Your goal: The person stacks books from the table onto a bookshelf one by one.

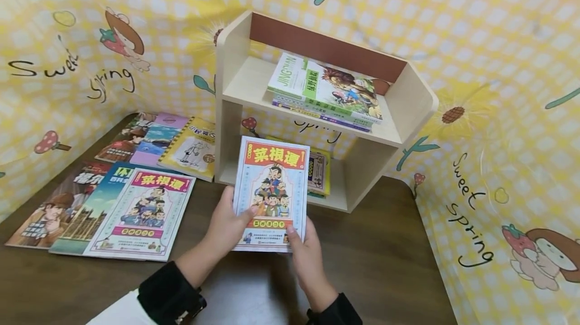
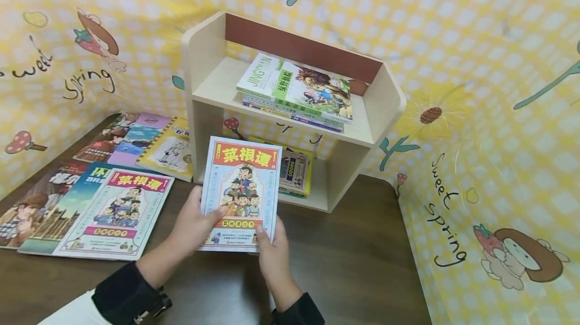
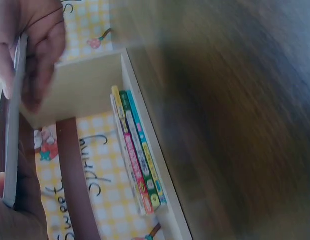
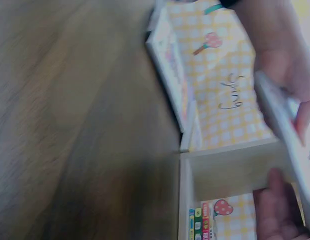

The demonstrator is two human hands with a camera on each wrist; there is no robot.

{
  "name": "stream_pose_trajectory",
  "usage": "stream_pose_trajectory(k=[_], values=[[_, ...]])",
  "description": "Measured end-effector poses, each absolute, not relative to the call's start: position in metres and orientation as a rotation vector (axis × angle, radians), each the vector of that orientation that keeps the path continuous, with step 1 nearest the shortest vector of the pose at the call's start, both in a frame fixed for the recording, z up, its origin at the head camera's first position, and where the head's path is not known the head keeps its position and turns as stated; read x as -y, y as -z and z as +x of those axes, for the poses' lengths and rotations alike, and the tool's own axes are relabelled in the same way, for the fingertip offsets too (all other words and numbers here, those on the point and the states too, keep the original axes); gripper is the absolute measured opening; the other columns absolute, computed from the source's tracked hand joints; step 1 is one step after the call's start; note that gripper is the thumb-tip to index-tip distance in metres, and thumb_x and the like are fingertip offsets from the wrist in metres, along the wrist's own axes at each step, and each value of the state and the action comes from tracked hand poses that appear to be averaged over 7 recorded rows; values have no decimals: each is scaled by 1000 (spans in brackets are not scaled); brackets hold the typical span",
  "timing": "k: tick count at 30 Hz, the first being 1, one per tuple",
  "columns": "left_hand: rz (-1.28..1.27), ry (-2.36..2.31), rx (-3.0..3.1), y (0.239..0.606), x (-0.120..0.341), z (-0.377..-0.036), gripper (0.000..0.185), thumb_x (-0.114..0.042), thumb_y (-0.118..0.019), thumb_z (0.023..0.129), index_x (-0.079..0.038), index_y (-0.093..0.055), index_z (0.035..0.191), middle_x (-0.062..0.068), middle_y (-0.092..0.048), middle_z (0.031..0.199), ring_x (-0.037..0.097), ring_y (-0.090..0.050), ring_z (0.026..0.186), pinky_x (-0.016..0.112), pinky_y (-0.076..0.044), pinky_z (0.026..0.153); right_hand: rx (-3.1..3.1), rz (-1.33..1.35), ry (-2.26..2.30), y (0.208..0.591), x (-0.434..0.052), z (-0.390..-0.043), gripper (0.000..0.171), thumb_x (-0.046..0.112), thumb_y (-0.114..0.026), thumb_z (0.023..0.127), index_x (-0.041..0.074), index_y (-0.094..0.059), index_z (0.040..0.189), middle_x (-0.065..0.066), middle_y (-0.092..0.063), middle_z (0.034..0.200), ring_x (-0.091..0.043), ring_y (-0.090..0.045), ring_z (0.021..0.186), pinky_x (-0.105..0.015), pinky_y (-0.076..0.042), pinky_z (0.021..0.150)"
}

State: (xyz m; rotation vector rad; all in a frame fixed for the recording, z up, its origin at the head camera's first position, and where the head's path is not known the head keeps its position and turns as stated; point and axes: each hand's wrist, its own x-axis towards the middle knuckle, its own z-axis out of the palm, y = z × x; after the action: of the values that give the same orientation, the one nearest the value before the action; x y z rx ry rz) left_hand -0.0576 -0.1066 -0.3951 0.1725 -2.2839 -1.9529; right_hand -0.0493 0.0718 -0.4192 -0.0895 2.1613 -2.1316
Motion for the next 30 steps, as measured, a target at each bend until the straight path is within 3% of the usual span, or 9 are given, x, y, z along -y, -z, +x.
stream_pose_trajectory(k=[6,14,18,23,30], values=[[133,2096,2248,405,104,-59,44,-8,-65,92,-2,-40,128,19,-63,112,26,-67,90,35,-57,74,-2078,39,2113,416,-87,-55,46,14,-48,102,5,-36,145,-7,-67,95,-16,-66,73,-26,-54,56],[-69,2382,2087,408,134,-82,69,1,-65,86,5,-25,142,28,-50,129,25,-61,108,28,-52,89,-2006,-97,1956,414,-129,-74,47,17,-46,103,4,-33,147,-4,-67,90,-15,-66,73,-26,-52,57],[-132,2475,2042,399,146,-95,73,1,-63,86,5,-21,145,30,-44,134,16,-63,102,26,-52,88,-1917,-210,1875,413,-151,-85,50,20,-46,103,3,-32,147,-3,-69,93,-16,-68,77,-28,-55,60],[-85,2424,2163,392,155,-107,71,-8,-67,88,2,-27,146,27,-44,138,10,-63,96,25,-54,82,-1837,-349,1799,412,-166,-96,47,17,-49,102,-5,-37,141,0,-70,94,-15,-69,81,-29,-57,66],[-189,2089,2553,396,153,-108,75,-27,-73,87,-1,-35,145,24,-50,135,23,-61,98,28,-55,75,-1829,-402,1702,410,-172,-106,45,13,-50,101,-7,-41,139,1,-70,94,-14,-69,80,-26,-56,66]])
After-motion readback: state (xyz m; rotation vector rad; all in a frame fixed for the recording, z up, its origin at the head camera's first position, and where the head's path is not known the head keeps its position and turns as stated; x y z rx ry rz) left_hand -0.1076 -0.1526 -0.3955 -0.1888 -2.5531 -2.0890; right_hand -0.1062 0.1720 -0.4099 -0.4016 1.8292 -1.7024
